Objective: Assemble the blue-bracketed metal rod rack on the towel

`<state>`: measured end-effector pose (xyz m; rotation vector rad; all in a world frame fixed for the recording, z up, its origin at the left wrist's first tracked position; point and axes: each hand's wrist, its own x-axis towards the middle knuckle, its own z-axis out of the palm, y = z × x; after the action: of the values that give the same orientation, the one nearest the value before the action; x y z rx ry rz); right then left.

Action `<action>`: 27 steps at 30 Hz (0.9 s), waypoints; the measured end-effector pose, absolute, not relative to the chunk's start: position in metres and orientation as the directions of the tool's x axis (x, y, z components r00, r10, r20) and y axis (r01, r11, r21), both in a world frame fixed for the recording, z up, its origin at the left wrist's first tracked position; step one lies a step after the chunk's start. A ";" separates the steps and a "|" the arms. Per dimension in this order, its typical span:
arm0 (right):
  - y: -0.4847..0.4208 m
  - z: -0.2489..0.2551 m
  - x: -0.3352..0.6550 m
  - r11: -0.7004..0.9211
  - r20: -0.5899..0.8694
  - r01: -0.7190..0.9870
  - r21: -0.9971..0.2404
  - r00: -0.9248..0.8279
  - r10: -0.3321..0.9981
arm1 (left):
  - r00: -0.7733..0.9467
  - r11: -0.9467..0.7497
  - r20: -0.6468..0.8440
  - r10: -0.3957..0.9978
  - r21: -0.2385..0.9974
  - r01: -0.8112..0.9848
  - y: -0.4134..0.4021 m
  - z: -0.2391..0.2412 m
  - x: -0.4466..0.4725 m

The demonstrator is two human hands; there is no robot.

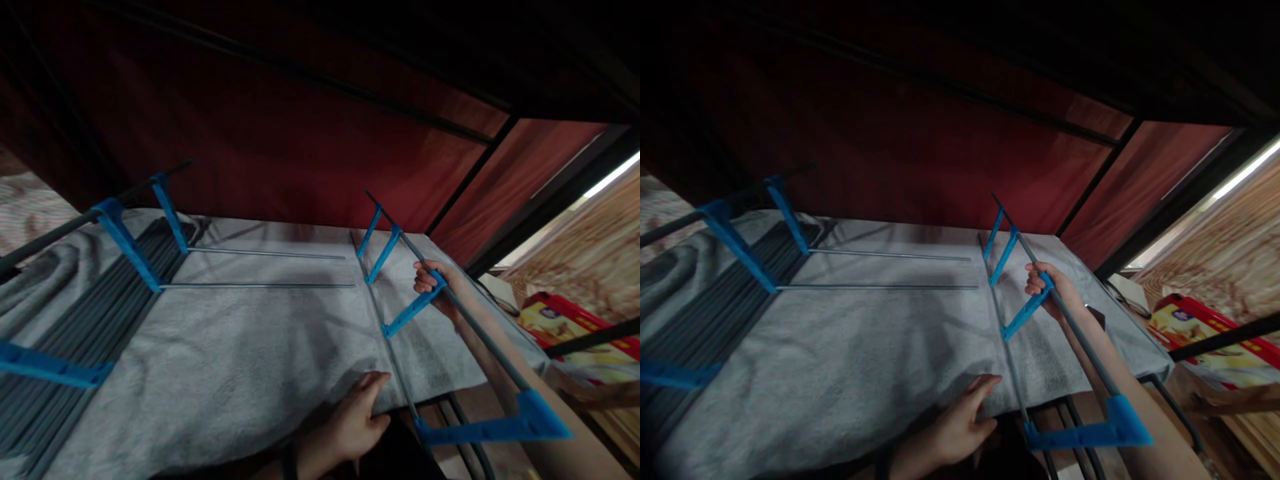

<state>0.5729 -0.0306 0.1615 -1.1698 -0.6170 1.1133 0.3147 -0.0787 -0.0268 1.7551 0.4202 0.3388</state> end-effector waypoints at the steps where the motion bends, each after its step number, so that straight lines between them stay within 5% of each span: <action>1: -0.034 0.160 0.570 -0.019 -0.156 -0.349 -0.937 0.370 0.916 | 0.896 -0.195 0.002 0.444 0.976 0.095 -0.081 -0.028 0.314; 7: -0.081 0.146 0.543 -0.034 -0.168 -0.368 -0.929 0.338 0.926 | 0.907 -0.220 0.009 0.420 0.971 0.092 -0.097 -0.022 0.319; 12: -0.102 0.145 0.539 -0.035 -0.169 -0.327 -0.945 0.391 0.905 | 0.965 -0.255 -0.047 0.257 0.960 0.115 -0.106 -0.013 0.322; 19: -0.106 0.159 0.543 -0.271 -0.273 -0.072 -0.960 0.449 0.851 | 0.990 -0.243 0.009 0.138 0.970 0.025 -0.110 0.000 0.325; 27: -0.154 0.178 0.534 -0.365 -0.159 0.286 -0.886 0.552 0.819 | 0.992 -0.300 0.049 0.116 0.954 -0.012 -0.116 -0.006 0.330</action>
<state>0.5344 -0.1541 0.1783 -1.9110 -0.8974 0.7657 0.3303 -0.1156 -0.0064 1.8720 0.0747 0.1259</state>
